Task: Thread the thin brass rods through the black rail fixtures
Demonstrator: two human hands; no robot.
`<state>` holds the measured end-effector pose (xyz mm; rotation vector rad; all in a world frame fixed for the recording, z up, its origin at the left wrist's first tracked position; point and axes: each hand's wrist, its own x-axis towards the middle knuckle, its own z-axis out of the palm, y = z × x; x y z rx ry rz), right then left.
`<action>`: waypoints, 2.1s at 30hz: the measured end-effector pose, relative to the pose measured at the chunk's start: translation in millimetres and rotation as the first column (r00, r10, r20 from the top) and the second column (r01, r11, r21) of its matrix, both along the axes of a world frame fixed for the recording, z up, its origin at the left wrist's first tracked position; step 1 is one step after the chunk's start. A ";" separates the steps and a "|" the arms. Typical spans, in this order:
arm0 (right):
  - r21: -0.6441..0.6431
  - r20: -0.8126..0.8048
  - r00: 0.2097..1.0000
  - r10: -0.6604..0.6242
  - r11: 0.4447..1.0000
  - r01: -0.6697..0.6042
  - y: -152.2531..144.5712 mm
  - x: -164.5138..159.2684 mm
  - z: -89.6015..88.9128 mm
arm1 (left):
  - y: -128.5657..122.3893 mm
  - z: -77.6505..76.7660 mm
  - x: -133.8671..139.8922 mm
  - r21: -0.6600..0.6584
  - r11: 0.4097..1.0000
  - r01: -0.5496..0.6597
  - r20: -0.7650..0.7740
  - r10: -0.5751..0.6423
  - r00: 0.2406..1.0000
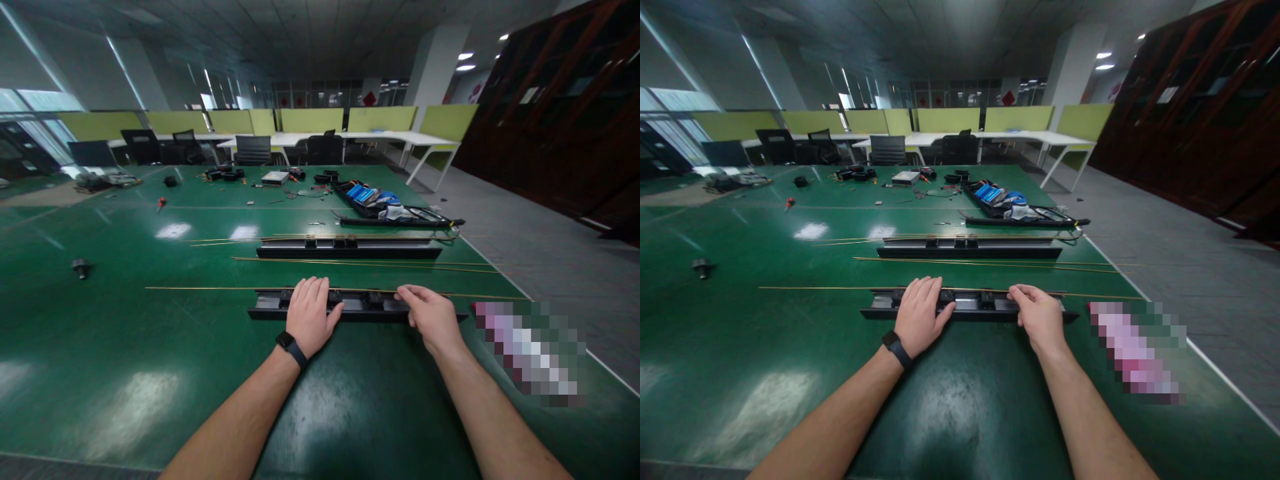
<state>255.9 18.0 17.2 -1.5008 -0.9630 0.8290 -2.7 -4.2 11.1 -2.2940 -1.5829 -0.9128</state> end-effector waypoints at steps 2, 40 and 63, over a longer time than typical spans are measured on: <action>-0.004 -0.011 1.000 -0.009 1.000 0.009 0.5 0.1 0.4 | 0.1 -0.2 0.1 0.004 1.000 -0.003 -0.001 0.003 1.000; 0.013 0.006 0.999 0.033 0.999 -0.033 1.0 0.9 -1.9 | 0.7 -1.3 1.2 0.027 0.999 -0.020 -0.025 0.021 0.999; 0.002 -0.030 0.999 0.013 1.000 -0.013 -2.7 -3.2 7.3 | 1.2 -3.8 0.4 0.024 1.000 -0.016 -0.018 0.016 1.000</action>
